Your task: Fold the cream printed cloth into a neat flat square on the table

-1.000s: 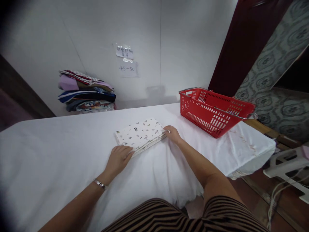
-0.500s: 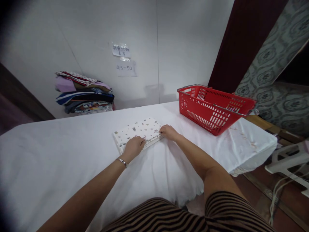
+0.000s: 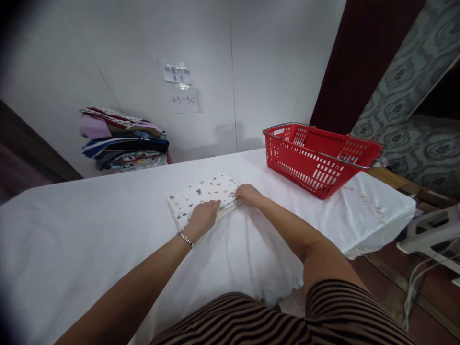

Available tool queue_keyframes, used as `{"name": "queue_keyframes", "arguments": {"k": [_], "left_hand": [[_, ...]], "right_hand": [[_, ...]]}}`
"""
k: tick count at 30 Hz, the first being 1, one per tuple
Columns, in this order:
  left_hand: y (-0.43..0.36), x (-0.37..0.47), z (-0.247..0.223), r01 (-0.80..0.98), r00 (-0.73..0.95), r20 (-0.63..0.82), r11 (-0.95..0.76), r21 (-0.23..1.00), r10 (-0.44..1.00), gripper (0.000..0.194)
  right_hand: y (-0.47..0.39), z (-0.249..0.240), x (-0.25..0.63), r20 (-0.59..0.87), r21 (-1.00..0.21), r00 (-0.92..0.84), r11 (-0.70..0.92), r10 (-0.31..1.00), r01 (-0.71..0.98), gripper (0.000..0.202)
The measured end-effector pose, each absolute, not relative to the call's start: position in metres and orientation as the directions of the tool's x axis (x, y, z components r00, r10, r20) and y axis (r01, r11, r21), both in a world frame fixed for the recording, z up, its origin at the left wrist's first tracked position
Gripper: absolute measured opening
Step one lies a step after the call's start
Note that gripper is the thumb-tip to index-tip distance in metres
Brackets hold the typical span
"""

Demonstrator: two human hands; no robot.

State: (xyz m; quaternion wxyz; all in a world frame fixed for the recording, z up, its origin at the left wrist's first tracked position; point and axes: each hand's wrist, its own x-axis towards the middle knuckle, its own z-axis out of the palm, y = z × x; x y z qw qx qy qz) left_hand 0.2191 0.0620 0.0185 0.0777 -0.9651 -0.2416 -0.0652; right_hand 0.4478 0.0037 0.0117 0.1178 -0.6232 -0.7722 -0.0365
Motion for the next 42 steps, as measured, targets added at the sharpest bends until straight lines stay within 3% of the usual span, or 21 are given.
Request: {"name": "queue_keyframes", "arguments": {"k": [4, 8, 13, 18, 29, 42], "left_hand": [[0.061, 0.221, 0.020, 0.550, 0.832, 0.121, -0.834, -0.046, 0.542, 0.028], [0.062, 0.222, 0.022, 0.643, 0.749, 0.126, -0.759, 0.103, 0.651, 0.034], [0.064, 0.219, 0.023, 0.649, 0.728, 0.128, -0.737, 0.189, 0.674, 0.034], [0.060, 0.216, 0.023, 0.618, 0.772, 0.089, -0.776, 0.127, 0.629, 0.029], [0.056, 0.218, 0.020, 0.545, 0.834, 0.129, -0.838, -0.031, 0.537, 0.025], [0.058, 0.216, 0.016, 0.514, 0.853, 0.094, -0.857, 0.005, 0.513, 0.025]], "right_hand": [[0.002, 0.009, 0.446, 0.232, -0.072, -0.205, 0.227, 0.951, 0.971, 0.021], [0.003, 0.006, 0.444, 0.251, -0.048, -0.224, 0.243, 0.942, 0.969, 0.025], [0.006, 0.006, 0.439, 0.281, 0.039, -0.200, 0.198, 0.939, 0.980, 0.021], [0.000, 0.004, 0.442, 0.300, 0.112, -0.201, 0.175, 0.933, 0.978, 0.016], [-0.006, 0.006, 0.444, 0.266, 0.116, -0.213, 0.188, 0.940, 0.975, 0.015], [-0.007, 0.002, 0.440, 0.235, 0.082, -0.182, 0.167, 0.955, 0.983, 0.016]]}}
